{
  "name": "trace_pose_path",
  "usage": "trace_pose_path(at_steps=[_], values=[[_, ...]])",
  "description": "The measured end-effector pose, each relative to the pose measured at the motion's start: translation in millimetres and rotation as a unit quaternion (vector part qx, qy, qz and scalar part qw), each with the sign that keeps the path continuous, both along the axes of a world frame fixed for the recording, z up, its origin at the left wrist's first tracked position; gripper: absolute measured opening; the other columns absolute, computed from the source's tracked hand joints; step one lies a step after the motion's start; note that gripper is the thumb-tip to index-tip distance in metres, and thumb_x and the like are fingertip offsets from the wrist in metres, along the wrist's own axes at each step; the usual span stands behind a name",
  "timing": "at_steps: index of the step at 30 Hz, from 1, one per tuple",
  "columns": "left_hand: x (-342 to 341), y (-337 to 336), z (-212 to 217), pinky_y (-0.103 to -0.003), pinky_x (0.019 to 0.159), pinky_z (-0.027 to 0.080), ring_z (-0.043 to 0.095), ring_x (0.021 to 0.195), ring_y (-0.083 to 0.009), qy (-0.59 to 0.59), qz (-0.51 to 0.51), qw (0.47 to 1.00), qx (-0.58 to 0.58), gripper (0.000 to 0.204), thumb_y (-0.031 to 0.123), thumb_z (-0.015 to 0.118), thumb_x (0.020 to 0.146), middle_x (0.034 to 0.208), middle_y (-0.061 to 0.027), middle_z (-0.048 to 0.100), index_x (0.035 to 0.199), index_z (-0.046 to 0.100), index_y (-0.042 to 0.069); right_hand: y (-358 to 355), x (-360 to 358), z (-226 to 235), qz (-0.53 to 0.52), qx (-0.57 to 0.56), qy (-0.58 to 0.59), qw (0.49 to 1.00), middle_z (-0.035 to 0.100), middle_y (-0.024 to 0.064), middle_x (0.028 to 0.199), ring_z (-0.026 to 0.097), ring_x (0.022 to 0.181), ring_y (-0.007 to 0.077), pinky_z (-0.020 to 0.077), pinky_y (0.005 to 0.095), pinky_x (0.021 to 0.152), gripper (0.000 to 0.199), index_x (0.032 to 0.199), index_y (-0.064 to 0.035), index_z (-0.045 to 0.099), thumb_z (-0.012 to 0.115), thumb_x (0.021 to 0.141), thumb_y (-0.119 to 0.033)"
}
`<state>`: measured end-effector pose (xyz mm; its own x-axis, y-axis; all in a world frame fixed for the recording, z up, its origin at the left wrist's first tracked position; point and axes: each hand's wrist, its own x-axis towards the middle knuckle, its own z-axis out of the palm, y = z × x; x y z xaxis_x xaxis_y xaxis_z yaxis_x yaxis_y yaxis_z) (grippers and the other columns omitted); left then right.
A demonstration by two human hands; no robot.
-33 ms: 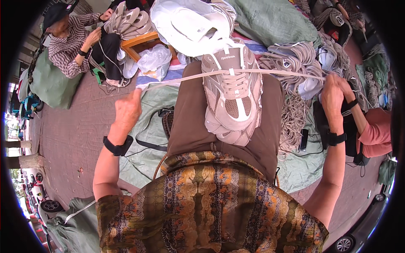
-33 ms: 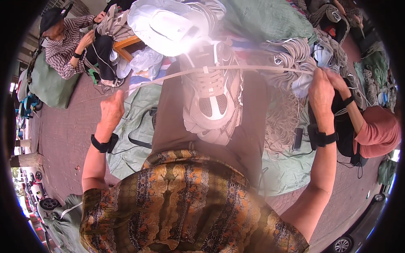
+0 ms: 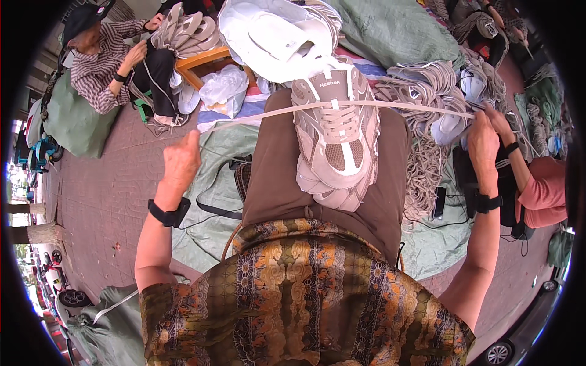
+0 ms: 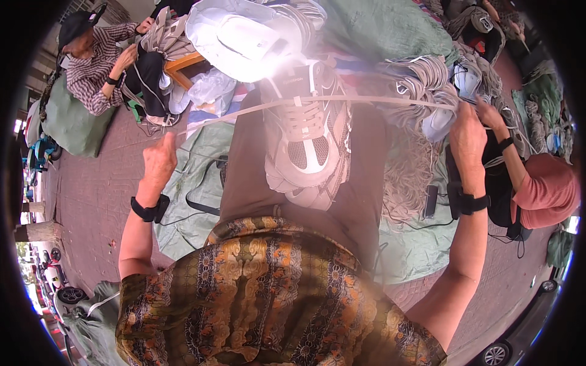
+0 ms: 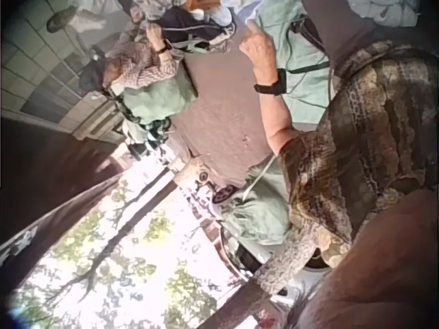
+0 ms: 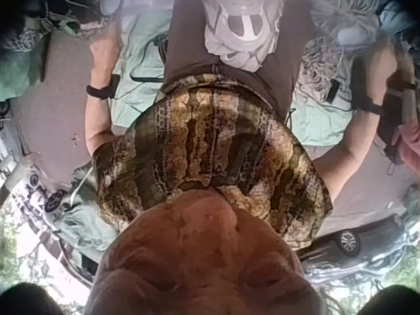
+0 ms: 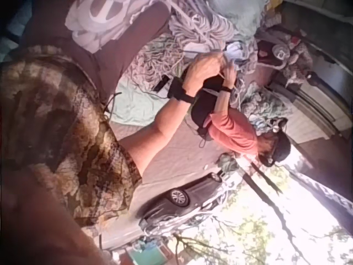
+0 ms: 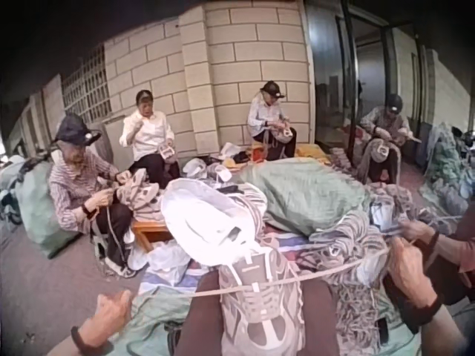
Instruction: The person threads a beige shoelace through the eyelets of a grey Reebok sneaker held on their lap. They pull the laces tight, adjust the tongue, and tie a knot to secure the laces.
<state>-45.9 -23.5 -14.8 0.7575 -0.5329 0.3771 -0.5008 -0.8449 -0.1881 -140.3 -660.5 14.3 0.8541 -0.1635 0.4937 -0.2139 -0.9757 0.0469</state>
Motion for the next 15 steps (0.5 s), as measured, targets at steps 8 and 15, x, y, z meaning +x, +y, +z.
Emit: trace_pose_path(at_steps=[8,15], values=[[-6.1,76.0,-29.2,-0.044,0.053,0.049,0.063,0.064,-0.0356,-0.006,0.114,0.993,-0.008,0.003,0.004,0.051,0.085,0.072,-0.0154,0.061,0.086,0.049,0.005,-60.2,-51.0,-10.0,0.027,0.198,0.104,0.974,0.061,0.0226,0.072,0.062,0.071,0.0395,0.0446,0.0437,0.063,0.015,0.088,0.0003,0.062,0.052,0.089,-0.011],[4.4,124.6,-56.8,-0.047,0.054,0.050,0.064,0.065,-0.0381,0.006,0.210,0.978,0.012,0.001,0.007,0.050,0.087,0.074,-0.0176,0.064,0.086,0.050,0.006,-82.5,-81.2,-30.8,-0.012,0.377,0.297,0.877,0.048,-0.0016,0.056,0.041,0.048,0.0078,0.0286,0.0267,0.045,0.015,0.075,0.0014,0.066,0.060,0.082,-0.010]])
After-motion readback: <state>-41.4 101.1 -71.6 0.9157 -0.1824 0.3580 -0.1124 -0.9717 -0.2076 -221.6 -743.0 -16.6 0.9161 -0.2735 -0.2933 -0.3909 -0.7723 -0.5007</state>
